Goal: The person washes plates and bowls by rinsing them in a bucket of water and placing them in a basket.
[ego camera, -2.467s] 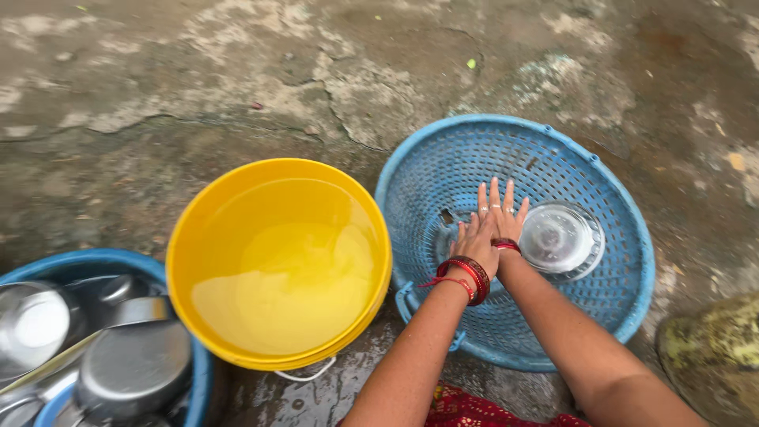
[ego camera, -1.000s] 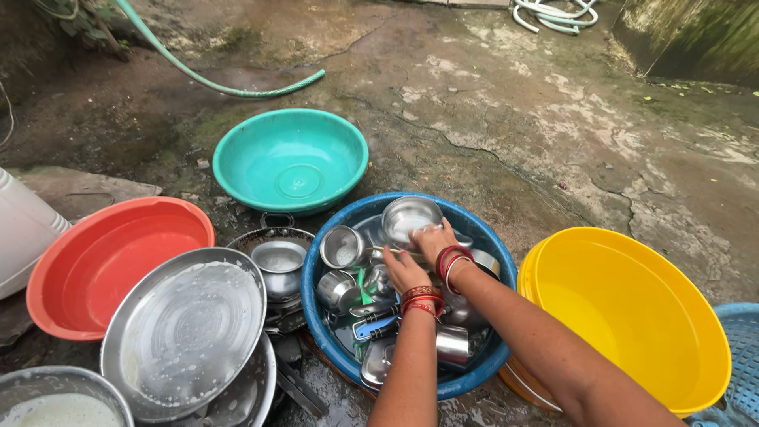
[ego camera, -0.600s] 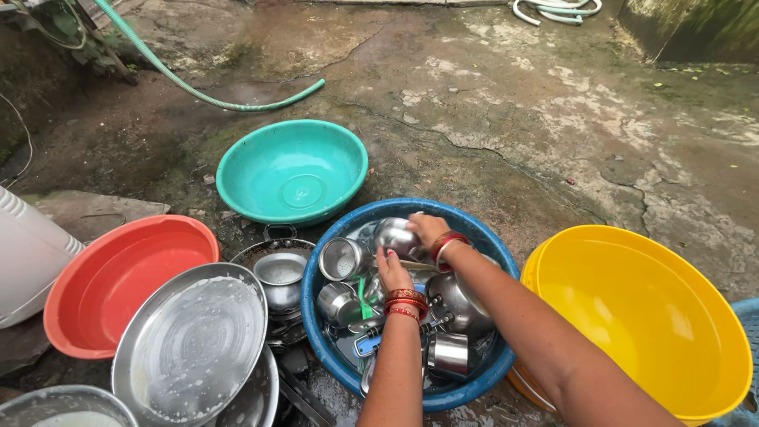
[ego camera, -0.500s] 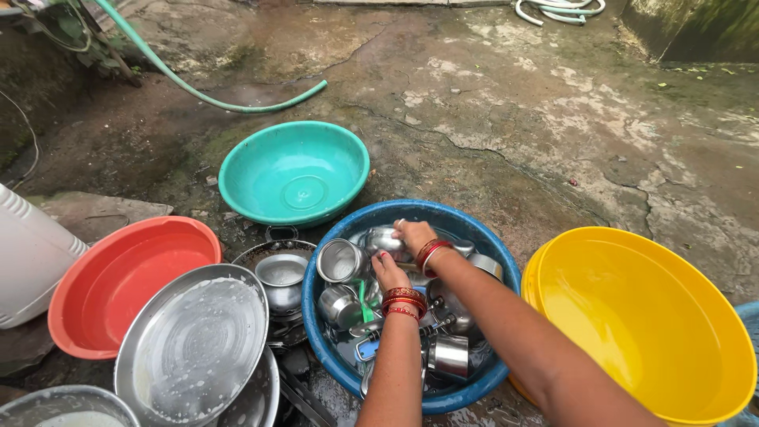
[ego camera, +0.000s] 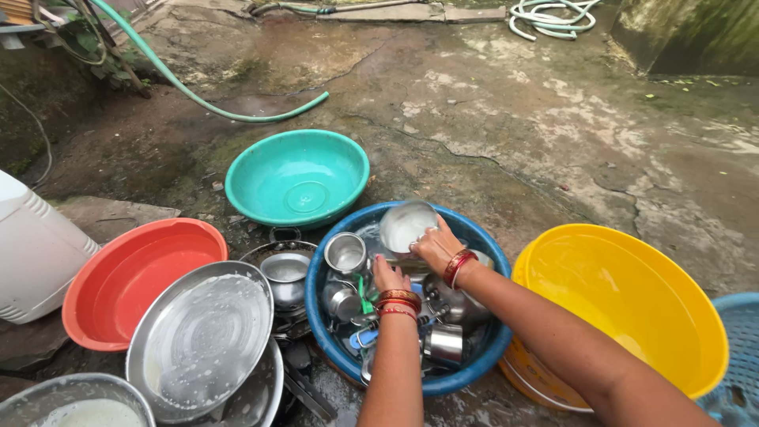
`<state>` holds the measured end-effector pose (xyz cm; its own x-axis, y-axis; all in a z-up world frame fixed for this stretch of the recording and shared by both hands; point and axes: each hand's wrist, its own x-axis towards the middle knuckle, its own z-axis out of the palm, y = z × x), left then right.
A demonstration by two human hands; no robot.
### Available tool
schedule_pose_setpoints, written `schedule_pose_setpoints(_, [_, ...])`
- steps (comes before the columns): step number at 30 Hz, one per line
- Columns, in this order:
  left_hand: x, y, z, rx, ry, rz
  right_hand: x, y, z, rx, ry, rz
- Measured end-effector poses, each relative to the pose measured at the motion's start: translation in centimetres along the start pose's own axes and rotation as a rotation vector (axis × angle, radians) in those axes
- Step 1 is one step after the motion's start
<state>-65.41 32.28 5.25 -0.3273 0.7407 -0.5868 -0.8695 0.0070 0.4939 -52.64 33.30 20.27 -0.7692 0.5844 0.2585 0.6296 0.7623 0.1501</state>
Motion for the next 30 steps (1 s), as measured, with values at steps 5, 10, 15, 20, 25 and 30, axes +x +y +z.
schedule_pose_setpoints(5, [1.5, -1.7, 1.0, -0.154, -0.201, -0.011, 0.5, -0.8, -4.2, -0.011, 0.072, 0.104])
schedule_pose_setpoints(10, [0.2, -1.8, 0.7, -0.281, -0.285, -0.029, -1.9, -1.5, -4.4, 0.307, 0.169, 0.203])
schedule_pose_setpoints(15, [-3.0, 0.1, 1.2, -0.309, -0.337, 0.0, -2.4, 2.2, -1.1, 1.275, 0.25, 0.684])
schedule_pose_setpoints(20, [-8.8, 1.1, 4.0, -0.11, -0.17, -0.097, -4.7, 6.3, -1.7, 1.762, 0.233, 1.191])
schedule_pose_setpoints(25, [-11.5, -0.6, 7.1, 0.236, -0.079, 0.327, -6.8, 2.4, -10.4, 0.657, 0.477, 0.707])
schedule_pose_setpoints(30, [-17.1, 0.6, 10.6, 0.103, -0.277, 0.408, -7.2, -2.8, -13.5, 0.047, 0.572, 0.139])
